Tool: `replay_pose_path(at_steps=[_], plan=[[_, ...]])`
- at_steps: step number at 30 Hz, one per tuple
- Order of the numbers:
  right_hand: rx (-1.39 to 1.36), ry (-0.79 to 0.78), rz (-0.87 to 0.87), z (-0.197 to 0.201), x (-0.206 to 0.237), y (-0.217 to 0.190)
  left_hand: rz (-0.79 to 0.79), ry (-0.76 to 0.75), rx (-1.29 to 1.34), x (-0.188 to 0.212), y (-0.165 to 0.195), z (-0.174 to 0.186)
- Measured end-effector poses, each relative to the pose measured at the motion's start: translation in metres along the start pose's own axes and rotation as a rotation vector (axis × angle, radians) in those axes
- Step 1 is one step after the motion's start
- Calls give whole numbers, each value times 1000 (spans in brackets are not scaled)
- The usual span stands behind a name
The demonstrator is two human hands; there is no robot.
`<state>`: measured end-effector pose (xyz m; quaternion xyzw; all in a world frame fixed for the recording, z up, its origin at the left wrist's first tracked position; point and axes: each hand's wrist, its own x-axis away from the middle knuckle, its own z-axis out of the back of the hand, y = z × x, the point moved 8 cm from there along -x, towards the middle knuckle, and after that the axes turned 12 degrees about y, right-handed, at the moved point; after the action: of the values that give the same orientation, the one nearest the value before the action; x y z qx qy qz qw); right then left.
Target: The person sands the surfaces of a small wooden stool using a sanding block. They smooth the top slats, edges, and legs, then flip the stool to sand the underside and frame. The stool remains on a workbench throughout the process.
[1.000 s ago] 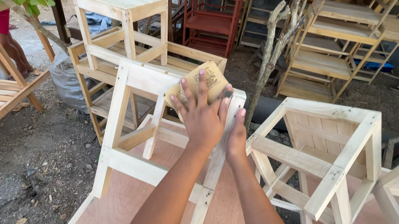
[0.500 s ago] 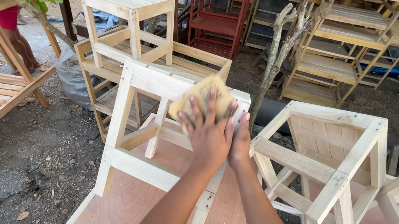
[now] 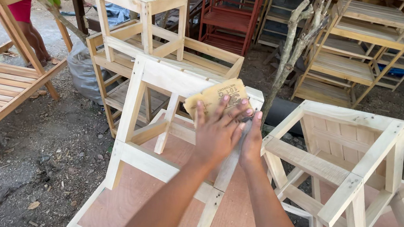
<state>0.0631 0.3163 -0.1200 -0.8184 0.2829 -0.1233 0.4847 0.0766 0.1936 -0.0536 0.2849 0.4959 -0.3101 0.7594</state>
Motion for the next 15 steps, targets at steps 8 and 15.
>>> replay_pose_path(at_steps=[8,15], plan=[[53,88,-133,5,-7,15,622,158,-238,-42,-145,58],[137,138,-55,2,-12,2,-7,149,-98,-50,-50,42]])
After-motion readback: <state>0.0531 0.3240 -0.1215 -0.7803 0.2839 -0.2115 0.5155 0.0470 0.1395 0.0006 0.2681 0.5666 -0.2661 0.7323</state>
